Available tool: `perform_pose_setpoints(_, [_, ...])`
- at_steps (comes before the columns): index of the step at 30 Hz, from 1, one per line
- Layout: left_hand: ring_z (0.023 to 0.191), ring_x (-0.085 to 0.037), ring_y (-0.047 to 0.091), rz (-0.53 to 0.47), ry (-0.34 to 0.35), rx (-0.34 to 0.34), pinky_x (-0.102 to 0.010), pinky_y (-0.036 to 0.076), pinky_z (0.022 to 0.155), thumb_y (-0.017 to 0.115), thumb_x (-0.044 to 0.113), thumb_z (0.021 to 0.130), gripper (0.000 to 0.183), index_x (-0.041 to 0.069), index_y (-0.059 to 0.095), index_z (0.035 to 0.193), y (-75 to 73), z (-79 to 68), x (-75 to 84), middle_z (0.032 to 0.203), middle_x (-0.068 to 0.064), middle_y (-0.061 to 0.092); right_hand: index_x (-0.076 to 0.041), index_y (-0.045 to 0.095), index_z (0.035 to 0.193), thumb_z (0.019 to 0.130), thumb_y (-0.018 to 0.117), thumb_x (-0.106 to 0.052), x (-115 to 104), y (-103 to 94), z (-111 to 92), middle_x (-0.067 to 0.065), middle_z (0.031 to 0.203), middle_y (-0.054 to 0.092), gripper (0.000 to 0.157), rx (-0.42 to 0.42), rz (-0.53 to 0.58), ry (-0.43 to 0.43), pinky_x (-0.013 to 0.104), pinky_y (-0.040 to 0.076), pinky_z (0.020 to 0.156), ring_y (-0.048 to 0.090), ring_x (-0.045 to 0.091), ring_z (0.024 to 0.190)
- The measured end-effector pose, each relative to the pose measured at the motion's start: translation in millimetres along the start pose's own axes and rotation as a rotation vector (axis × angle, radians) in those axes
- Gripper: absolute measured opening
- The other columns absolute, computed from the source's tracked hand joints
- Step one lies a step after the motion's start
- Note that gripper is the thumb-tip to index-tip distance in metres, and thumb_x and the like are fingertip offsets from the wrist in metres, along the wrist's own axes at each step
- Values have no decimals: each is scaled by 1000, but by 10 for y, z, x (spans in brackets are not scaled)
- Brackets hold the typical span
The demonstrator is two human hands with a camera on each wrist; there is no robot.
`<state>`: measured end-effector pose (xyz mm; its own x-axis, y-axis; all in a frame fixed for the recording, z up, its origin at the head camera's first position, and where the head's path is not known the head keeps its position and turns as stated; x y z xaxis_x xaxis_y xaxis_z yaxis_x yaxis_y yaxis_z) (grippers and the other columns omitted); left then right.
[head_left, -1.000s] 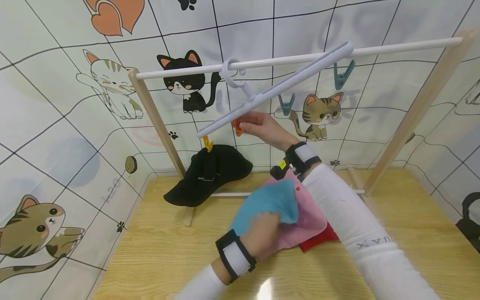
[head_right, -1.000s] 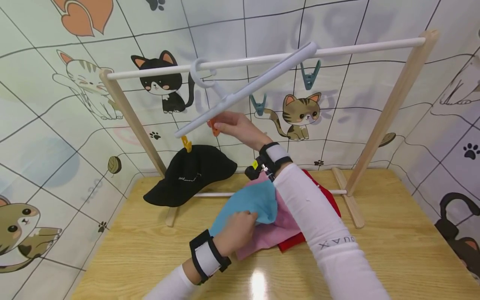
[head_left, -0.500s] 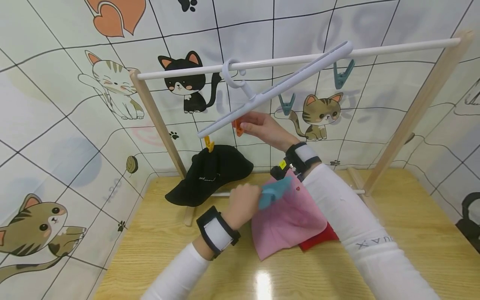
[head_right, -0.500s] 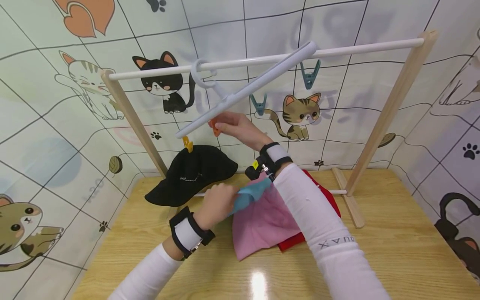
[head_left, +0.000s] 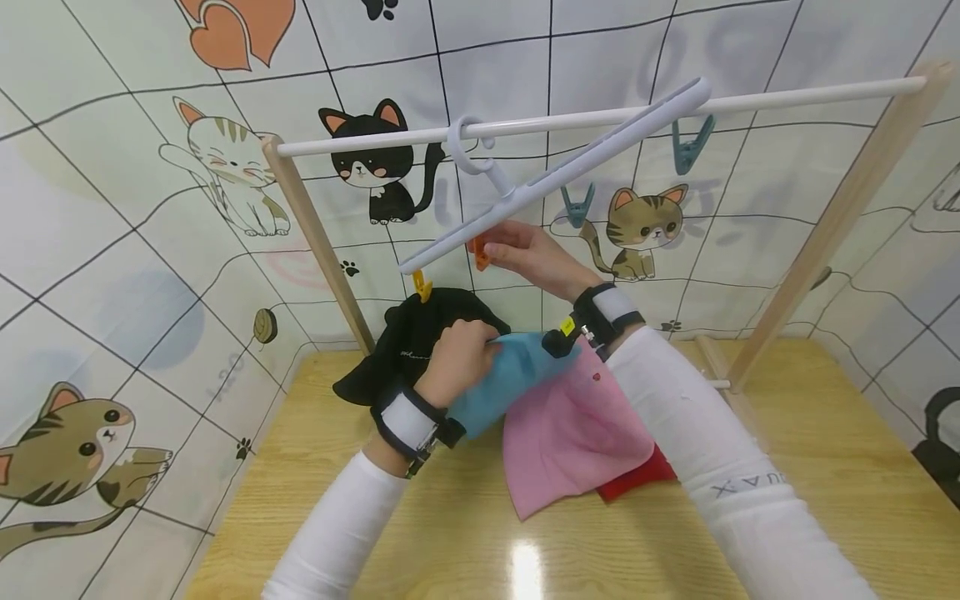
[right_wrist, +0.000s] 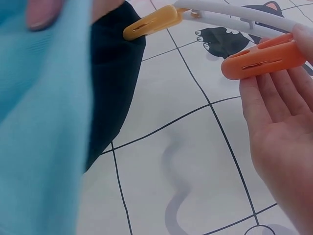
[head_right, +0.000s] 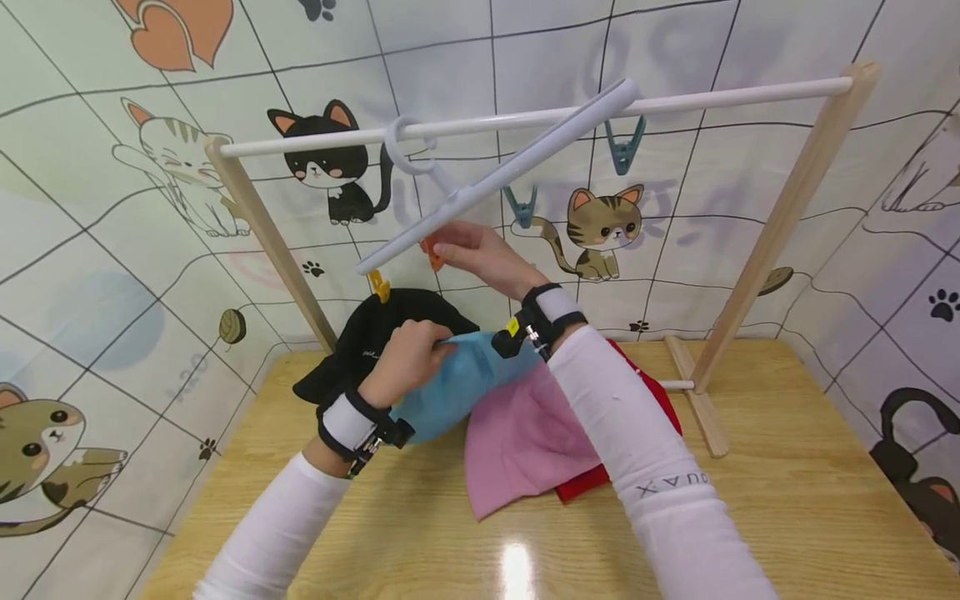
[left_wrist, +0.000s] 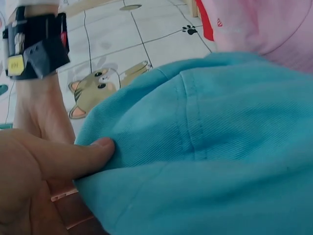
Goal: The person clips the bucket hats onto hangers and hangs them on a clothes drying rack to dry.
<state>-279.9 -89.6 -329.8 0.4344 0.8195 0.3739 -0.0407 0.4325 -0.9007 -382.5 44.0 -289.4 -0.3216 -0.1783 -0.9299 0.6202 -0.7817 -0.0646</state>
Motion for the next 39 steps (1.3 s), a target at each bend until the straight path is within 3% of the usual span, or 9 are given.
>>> perform_pose_setpoints(12, [66,-20,58,-115,-46,32,-31,48,59,61,8,94,15,-1,72,97,-219,147,-130,83,-11,67,-2,52,134,97,54,-1,8,-7,10,20,130,53,37,9,75,43,36,38,103,50,26,121])
perform_pose_setpoints(17, [67,-20,58,-149,-46,64,-30,45,59,61,8,95,16,-2,73,96,-291,209,-180,84,-12,67,1,47,137,97,53,0,9,-9,5,20,130,53,40,14,94,67,36,38,103,50,27,121])
perform_pose_setpoints(25, [64,-19,53,-159,-84,127,-28,39,56,61,10,95,16,1,73,90,-296,302,-296,75,-8,62,-1,53,133,96,53,4,-17,-3,3,21,129,55,37,8,126,74,40,40,101,51,27,120])
perform_pose_setpoints(35, [57,-20,49,-221,-95,242,-27,33,51,60,8,95,17,-2,70,85,-321,409,-313,63,-6,49,4,51,132,96,53,1,-43,-26,32,18,124,59,36,4,39,72,42,44,98,56,28,116])
perform_pose_setpoints(39, [61,-21,53,-224,-108,241,-27,35,52,60,8,95,15,-1,73,95,-324,438,-287,71,-10,61,4,54,128,96,55,0,-49,-32,68,16,117,61,32,7,-18,42,43,47,93,58,28,111])
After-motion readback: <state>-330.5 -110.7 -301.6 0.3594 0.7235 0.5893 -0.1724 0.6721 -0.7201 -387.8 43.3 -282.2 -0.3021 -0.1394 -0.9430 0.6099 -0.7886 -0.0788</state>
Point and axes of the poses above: each hand's wrist, its own z-axis towards the middle knuckle, its own y-axis out of the palm, x = y × z, the point moved 3 cm from there along z, towards the middle knuckle
